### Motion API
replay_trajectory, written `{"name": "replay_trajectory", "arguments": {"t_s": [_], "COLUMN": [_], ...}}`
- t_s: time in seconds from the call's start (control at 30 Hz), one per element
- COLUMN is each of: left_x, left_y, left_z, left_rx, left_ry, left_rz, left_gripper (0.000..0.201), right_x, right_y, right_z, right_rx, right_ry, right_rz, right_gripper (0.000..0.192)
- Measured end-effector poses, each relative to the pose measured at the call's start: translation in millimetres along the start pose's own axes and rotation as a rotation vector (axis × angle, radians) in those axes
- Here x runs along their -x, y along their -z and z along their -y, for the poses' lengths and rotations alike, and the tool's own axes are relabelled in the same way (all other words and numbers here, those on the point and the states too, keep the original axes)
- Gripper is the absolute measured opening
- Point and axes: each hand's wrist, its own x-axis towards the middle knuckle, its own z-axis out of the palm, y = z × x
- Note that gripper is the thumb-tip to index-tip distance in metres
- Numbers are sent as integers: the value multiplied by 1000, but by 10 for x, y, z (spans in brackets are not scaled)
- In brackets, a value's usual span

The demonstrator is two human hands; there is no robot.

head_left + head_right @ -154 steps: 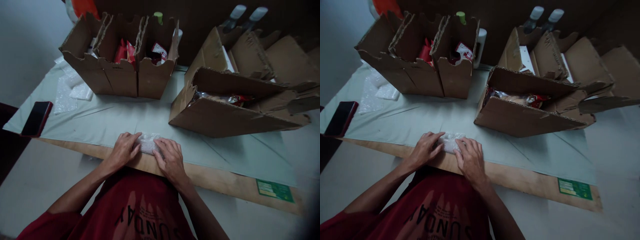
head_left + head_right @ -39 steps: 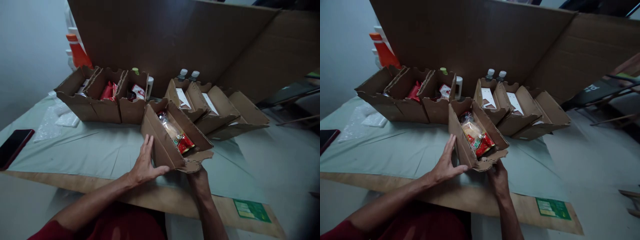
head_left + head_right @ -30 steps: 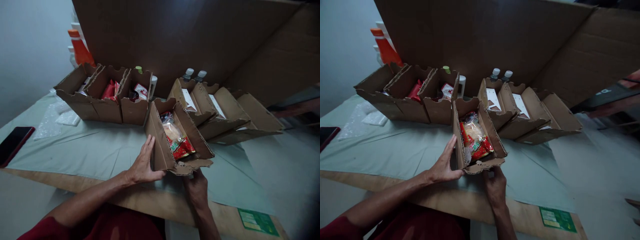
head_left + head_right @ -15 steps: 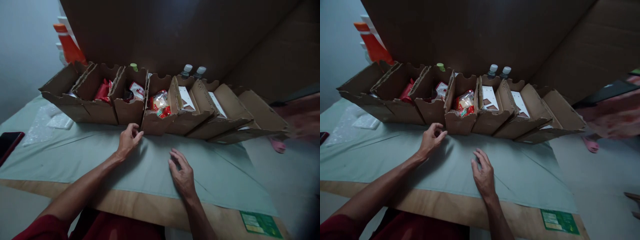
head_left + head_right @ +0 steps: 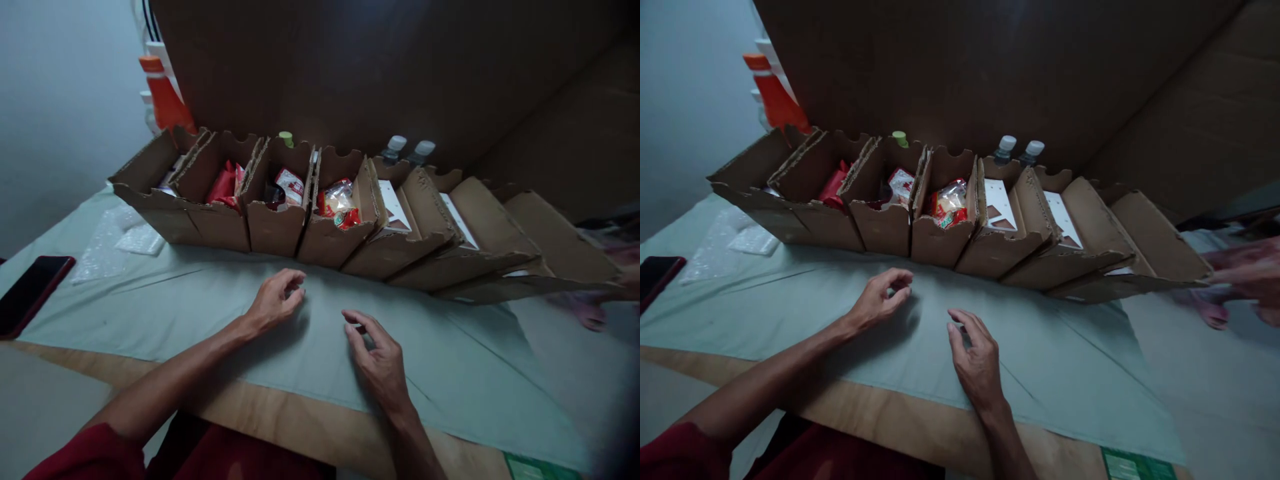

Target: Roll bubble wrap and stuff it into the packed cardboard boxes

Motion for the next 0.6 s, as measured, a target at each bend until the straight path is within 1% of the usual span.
{"name": "replay_trajectory", "arguments": {"t_s": [0.07, 0.1, 0.17, 0.2, 0.27, 0.3, 0.37, 0.43, 0.5, 0.6], "left_x": [281, 418, 663, 767, 939, 1011, 1128, 1218, 1285, 1351], "left_y": [122, 173, 256, 293, 376, 428, 552, 685, 792, 865], "left_z": [-20, -21, -3, 17, 73, 106, 172, 223, 249, 238], "left_rx": [4, 8, 21, 26, 28, 25, 19, 16, 21, 30], "left_ry": [-20, -24, -6, 18, 73, 101, 147, 185, 216, 226], "left_rz": [31, 39, 37, 30, 11, 5, -15, -48, -88, -144], "left_gripper": [18, 17, 16, 17, 18, 19, 21, 23, 23, 22], "right_x": [-250, -408, -766, -950, -1288, -1430, -1637, -1744, -1754, -1579], "right_y": [-3, -32, -147, -226, -398, -480, -611, -690, -722, -694], "right_z": [292, 450, 760, 902, 1139, 1232, 1366, 1439, 1466, 1457], "right_rx": [3, 12, 67, 121, 284, 377, 536, 628, 662, 632], "right_ry": [88, 134, 204, 214, 178, 139, 60, 15, 15, 63], "right_rz": [35, 54, 103, 135, 196, 212, 205, 173, 157, 169], "right_gripper": [24, 28, 42, 51, 63, 64, 57, 43, 34, 25]}}
